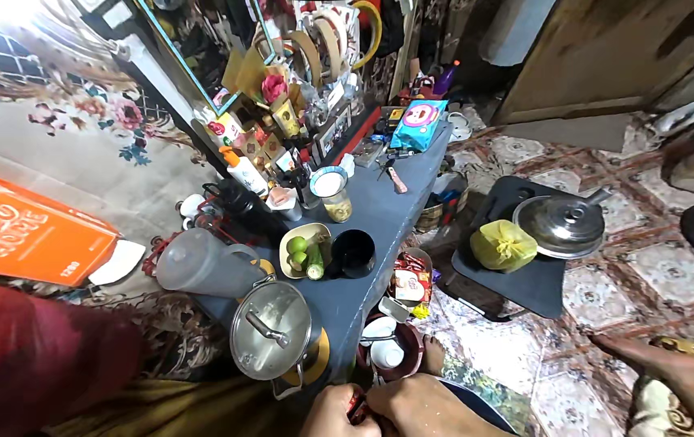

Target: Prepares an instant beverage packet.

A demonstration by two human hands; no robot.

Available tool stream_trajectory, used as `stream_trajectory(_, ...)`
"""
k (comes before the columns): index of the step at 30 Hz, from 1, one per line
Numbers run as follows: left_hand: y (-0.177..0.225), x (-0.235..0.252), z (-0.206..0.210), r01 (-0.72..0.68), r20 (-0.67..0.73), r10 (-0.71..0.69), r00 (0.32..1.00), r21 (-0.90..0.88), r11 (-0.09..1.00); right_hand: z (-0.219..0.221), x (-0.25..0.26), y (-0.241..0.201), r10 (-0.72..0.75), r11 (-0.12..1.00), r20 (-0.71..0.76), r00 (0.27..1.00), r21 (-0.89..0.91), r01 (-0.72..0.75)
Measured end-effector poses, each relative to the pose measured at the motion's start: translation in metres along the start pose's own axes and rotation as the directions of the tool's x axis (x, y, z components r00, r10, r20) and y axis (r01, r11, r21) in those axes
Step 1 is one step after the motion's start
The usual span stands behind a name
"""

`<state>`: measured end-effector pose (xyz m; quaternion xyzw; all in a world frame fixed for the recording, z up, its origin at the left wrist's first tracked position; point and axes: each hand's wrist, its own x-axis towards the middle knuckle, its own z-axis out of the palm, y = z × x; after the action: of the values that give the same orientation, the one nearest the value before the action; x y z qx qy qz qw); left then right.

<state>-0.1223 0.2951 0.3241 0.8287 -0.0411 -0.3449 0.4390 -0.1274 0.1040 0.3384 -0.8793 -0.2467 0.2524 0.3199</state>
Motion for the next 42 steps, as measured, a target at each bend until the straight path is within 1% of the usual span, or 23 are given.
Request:
stream_trajectory(4, -0.001, 0.003, -0.002, -0.017, 0.019, 0.018, 1.000, -0.036, 0.999, 0.001, 0.001, 0.000, -0.029, 0.999, -0.028, 0.999, -0.024, 0.028)
stream_trajectory(12, -0.006, 0.006, -0.002, -0.048, 0.016, 0.050, 0.999, -0.118, 0.992, 0.009, 0.005, 0.004, -0.121, 0.988, -0.145, 0.982, -0.113, 0.105)
stream_trajectory(15, -0.008, 0.006, -0.002, -0.054, 0.019, 0.058, 0.998, -0.159, 0.986, 0.010, 0.006, 0.005, -0.150, 0.982, -0.156, 0.976, -0.136, 0.129)
stream_trajectory(21, -0.009, 0.006, -0.003, -0.031, 0.030, 0.038, 0.999, -0.205, 0.978, 0.007, 0.007, 0.002, -0.146, 0.981, -0.136, 0.980, -0.145, 0.126)
stream_trajectory(23, -0.009, 0.005, -0.004, -0.053, 0.003, 0.055, 0.998, -0.232, 0.971, -0.001, 0.007, 0.003, -0.095, 0.995, -0.078, 0.992, -0.046, 0.091)
stream_trajectory(25, -0.006, 0.002, -0.009, -0.082, -0.003, 0.084, 0.996, -0.254, 0.964, -0.017, 0.009, 0.009, -0.048, 0.989, 0.067, 0.997, 0.143, 0.038)
stream_trajectory(27, -0.001, 0.001, -0.017, -0.115, 0.018, 0.124, 0.992, -0.263, 0.958, -0.027, 0.011, 0.020, -0.108, 0.951, 0.102, 0.989, 0.302, 0.073)
stream_trajectory(30, 0.005, -0.001, -0.026, -0.146, 0.058, 0.167, 0.984, -0.272, 0.951, -0.035, 0.011, 0.032, -0.185, 0.891, 0.096, 0.978, 0.437, 0.126)
stream_trajectory(34, 0.009, -0.002, -0.031, -0.183, 0.092, 0.223, 0.970, -0.327, 0.927, -0.047, 0.007, 0.035, -0.181, 0.858, 0.162, 0.970, 0.508, 0.075)
stream_trajectory(38, 0.010, -0.002, -0.031, -0.210, 0.092, 0.264, 0.960, -0.387, 0.898, -0.048, 0.002, 0.039, -0.202, 0.828, 0.140, 0.969, 0.553, 0.093)
stream_trajectory(42, 0.011, -0.003, -0.029, -0.221, 0.092, 0.283, 0.955, -0.418, 0.881, -0.048, -0.001, 0.041, -0.194, 0.827, 0.122, 0.973, 0.555, 0.095)
